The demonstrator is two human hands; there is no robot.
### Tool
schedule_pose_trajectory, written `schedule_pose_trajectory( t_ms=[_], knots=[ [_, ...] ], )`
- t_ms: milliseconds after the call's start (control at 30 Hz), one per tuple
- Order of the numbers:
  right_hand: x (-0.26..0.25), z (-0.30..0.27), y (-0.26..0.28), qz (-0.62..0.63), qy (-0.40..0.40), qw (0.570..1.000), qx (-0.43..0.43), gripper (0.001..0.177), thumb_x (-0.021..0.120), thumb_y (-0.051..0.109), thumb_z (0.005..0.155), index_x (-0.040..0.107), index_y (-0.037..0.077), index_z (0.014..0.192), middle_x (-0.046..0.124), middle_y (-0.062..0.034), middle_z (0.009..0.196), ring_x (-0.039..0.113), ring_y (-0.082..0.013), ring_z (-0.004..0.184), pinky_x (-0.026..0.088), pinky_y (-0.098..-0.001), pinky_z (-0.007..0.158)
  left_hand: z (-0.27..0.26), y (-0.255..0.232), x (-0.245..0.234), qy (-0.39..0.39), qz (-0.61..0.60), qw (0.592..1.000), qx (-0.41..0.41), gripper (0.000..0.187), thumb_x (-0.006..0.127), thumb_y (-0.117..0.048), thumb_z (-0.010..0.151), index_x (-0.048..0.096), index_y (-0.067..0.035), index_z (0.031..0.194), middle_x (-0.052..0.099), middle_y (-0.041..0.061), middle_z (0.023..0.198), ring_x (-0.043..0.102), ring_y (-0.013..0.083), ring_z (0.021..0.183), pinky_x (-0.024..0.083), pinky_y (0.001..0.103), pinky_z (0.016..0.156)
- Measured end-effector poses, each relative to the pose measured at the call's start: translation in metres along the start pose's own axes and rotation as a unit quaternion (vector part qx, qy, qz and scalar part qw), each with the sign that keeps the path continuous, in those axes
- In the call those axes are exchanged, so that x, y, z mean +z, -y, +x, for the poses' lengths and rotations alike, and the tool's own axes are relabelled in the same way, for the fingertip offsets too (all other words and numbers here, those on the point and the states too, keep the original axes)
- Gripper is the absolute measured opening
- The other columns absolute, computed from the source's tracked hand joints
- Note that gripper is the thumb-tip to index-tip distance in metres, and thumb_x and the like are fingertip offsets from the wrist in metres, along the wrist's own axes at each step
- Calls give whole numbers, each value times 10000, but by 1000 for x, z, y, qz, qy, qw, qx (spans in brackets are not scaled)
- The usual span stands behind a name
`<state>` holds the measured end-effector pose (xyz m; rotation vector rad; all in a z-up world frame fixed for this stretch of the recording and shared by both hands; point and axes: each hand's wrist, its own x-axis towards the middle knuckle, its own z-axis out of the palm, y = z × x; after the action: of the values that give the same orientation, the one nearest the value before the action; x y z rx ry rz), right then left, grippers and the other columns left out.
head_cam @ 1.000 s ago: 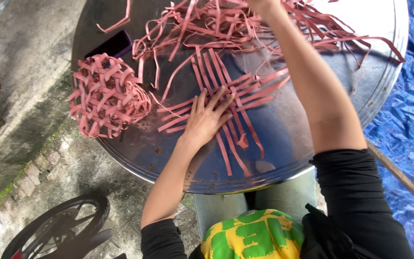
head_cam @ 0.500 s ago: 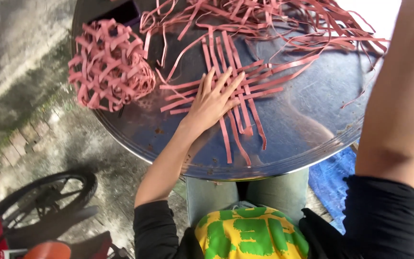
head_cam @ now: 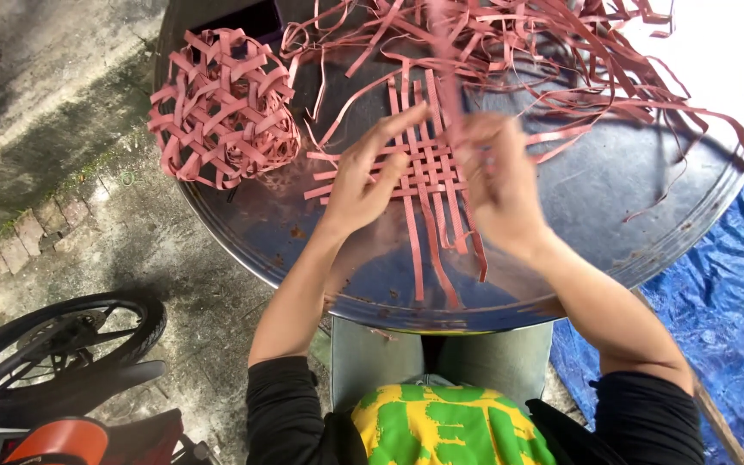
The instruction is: The person weaves pink plastic straps by hand on a round metal table. They interlace vertical and horizontal straps to form a flat woven mat, periodically adjusting and tightening the weave. A completed woven item sits nearby as a reference.
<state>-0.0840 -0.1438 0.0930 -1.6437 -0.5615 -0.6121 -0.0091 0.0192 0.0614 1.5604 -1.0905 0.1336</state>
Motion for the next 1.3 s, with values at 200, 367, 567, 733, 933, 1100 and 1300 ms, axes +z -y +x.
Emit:
schedule_pose_trajectory(
  t_ms=[200,367,567,733,933,1100,1300],
  knots=[
    [15,-15,-12,-251,42,964,-81,72,517,47,888,519,45,961,558,-69,882,531,-289,895,333,-356,799,3,-13,9,-73,-98,992,35,344,549,-85,901,481,-54,1237,560,80,1177,540,215,1116,388,370,983],
    [15,-18,-9,-257,36,966,-8,93,536,53,892,506,39,979,574,-93,744,540,-300,685,410,-361,655,-2,-7,21,-129,73,985,87,298,608,-65,849,575,-87,1144,589,28,1069,585,212,1017,442,366,909],
    [10,-20,-3,-180,52,975,121,114,483,59,889,493,102,993,602,-6,632,543,-190,545,427,-292,546,1,-17,26,-152,156,964,152,176,606,-40,837,619,-46,1013,608,50,915,606,239,839,469,331,741],
    [9,-18,-9,-47,25,978,202,177,462,-22,835,528,53,981,552,-55,518,444,-115,336,335,-198,348,0,-17,26,-128,158,970,130,157,568,-14,845,631,-28,988,531,63,754,580,233,716,480,300,681],
    [13,-1,4,154,-26,934,323,226,480,-4,819,478,19,1045,547,-107,565,450,-98,423,289,-179,327,6,-28,31,-153,158,966,135,62,562,-37,861,576,-32,802,447,52,665,481,227,547,438,259,527],
    [2,-10,-18,165,-28,908,385,402,445,-49,723,429,-11,1123,463,-77,521,470,-132,473,335,-199,401,-1,-12,42,-131,239,948,166,179,533,12,851,627,-68,980,457,44,702,454,186,531,429,252,518],
    [-5,-10,-33,265,-40,875,402,403,495,-91,723,432,-37,1116,474,-121,614,558,-180,515,460,-246,428,-2,-10,46,-135,248,950,136,128,550,-33,856,619,-85,951,443,36,687,485,202,570,447,276,545]
  ],
)
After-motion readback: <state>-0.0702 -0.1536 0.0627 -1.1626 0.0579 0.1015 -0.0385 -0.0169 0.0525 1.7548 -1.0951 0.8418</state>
